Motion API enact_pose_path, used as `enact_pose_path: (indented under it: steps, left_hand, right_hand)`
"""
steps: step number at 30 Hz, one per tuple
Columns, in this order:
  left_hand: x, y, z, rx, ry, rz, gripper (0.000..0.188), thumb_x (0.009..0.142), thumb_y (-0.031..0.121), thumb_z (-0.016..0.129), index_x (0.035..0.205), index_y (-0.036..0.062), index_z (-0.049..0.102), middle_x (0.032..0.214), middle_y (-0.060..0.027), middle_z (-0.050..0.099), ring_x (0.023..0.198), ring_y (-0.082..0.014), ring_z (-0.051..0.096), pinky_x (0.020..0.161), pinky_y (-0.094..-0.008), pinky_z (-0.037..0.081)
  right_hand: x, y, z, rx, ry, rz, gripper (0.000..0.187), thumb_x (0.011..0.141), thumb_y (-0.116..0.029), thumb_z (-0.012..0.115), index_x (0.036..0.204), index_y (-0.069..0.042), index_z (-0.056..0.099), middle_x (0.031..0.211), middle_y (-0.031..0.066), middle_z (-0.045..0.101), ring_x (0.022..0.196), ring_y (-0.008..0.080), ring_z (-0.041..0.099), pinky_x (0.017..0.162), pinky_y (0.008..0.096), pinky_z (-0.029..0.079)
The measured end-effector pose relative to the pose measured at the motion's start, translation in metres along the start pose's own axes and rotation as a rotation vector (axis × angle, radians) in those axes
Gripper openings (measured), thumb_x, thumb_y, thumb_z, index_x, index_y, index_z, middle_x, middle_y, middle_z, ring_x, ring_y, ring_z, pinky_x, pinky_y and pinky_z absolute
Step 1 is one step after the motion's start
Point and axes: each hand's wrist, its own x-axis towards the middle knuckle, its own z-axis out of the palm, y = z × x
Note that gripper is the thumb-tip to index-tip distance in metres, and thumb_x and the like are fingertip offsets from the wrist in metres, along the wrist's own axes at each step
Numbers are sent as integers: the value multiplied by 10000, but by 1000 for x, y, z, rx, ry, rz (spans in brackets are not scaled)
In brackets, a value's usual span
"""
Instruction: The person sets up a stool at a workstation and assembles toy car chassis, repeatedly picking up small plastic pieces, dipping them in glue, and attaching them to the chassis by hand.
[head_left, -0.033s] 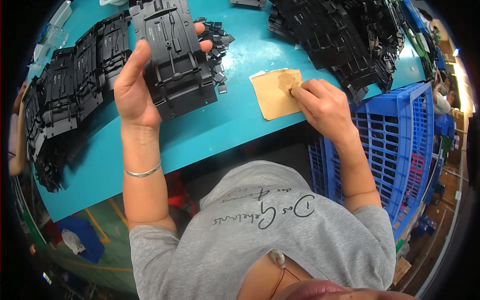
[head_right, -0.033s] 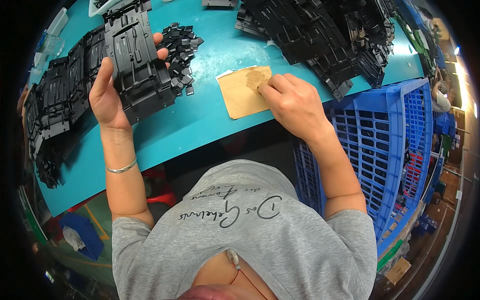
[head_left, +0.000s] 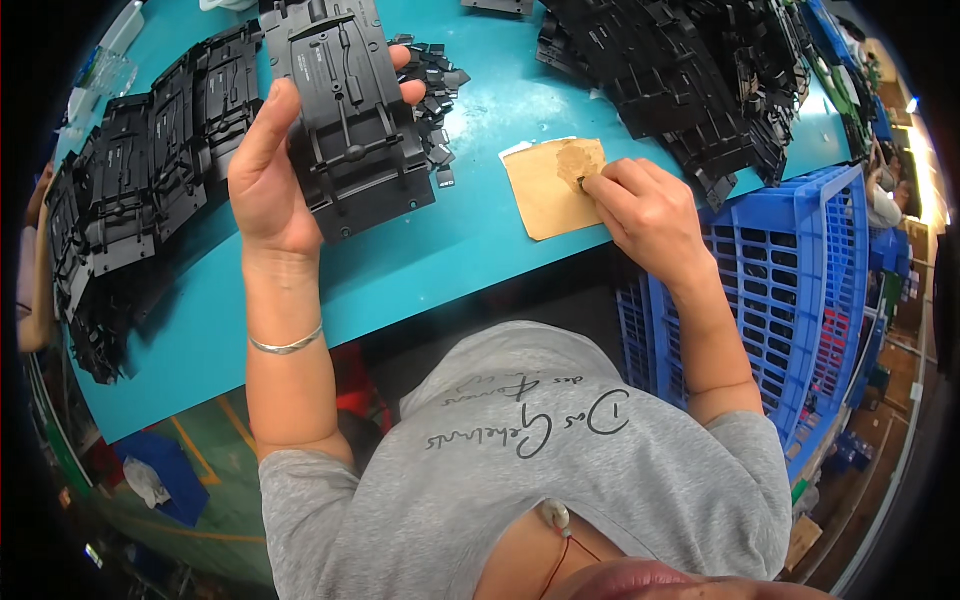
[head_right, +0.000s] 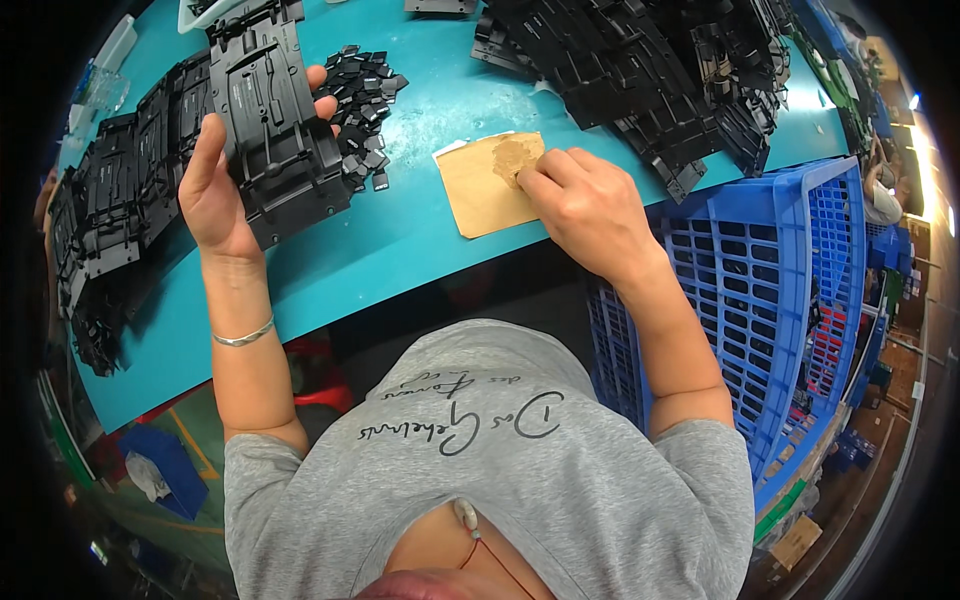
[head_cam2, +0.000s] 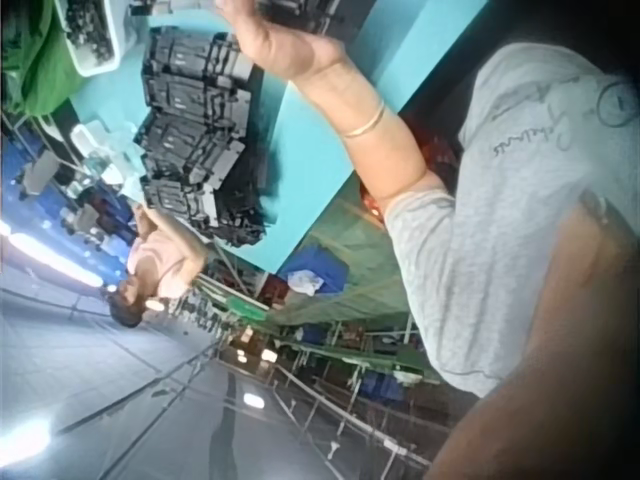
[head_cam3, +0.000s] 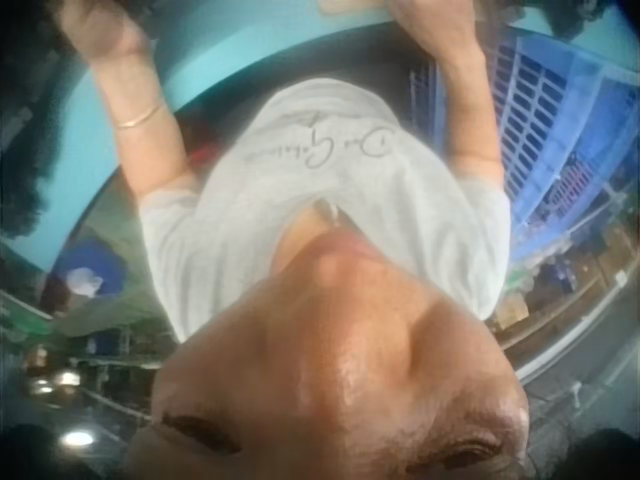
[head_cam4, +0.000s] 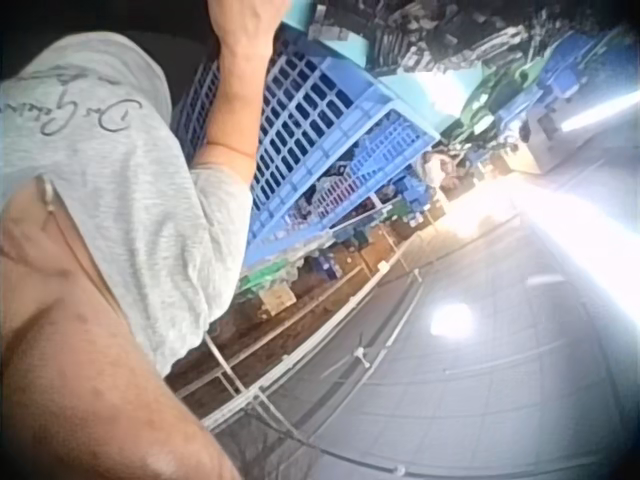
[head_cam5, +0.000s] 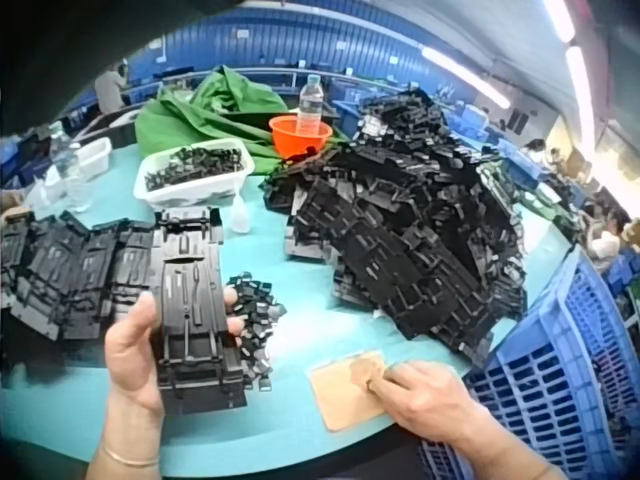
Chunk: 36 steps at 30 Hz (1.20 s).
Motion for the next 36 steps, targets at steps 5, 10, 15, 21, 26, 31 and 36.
enact_pose_path:
  steps: [5,10,15,21,26,31,36]
  left_hand:
    - [2,-1,0,-9,-13,-16,646,977,406,417,1390,-76,297,1326,-307,448,1165,-409,540,889,-523,531]
    - [1,2,-1,-23,-87,-14,757,963,558,338,1388,-68,310,1322,-306,450,1143,-402,555,869,-528,538]
    - [2,5,5,-52,-29,-44,777,969,580,204,1402,-57,302,1339,-304,440,1143,-423,543,907,-532,505]
    - [4,-3,12,-15,133,-1,602,1004,430,240,1312,-59,412,1252,-265,537,1096,-367,581,912,-456,513]
    - [2,-9,7,-27,172,12,592,999,459,297,1296,-34,433,1226,-230,563,1081,-335,593,877,-453,530]
    - [1,-11,6,-75,183,12,583,995,468,322,1294,-19,438,1220,-222,568,1081,-323,592,858,-461,534]
    - [2,-11,7,-96,236,1,554,1005,452,308,1266,-14,455,1199,-207,581,1066,-313,599,848,-458,541]
  right_hand:
    - [0,0,-4,14,-20,39,151,708,-8,686,843,-59,641,772,38,582,672,205,583,585,309,486]
    - [7,-2,-2,-14,14,17,146,675,-17,642,805,-73,607,745,24,546,658,195,560,569,323,479]
    - [11,0,-11,24,-65,32,123,693,-28,628,808,-68,610,745,47,545,665,220,562,585,341,478]
    - [28,-19,-24,781,128,481,19,822,4,634,820,13,650,731,25,618,636,101,579,581,228,447]
    - [57,-44,-2,1700,-15,817,124,863,-146,653,903,-29,658,780,16,632,641,53,524,570,185,400]
    - [68,-42,12,2097,-105,945,140,870,-153,636,931,-27,627,786,37,615,629,69,502,541,196,396]
    - [67,-36,19,2230,-127,949,135,879,-135,611,946,-20,595,800,36,585,632,66,499,533,201,394]
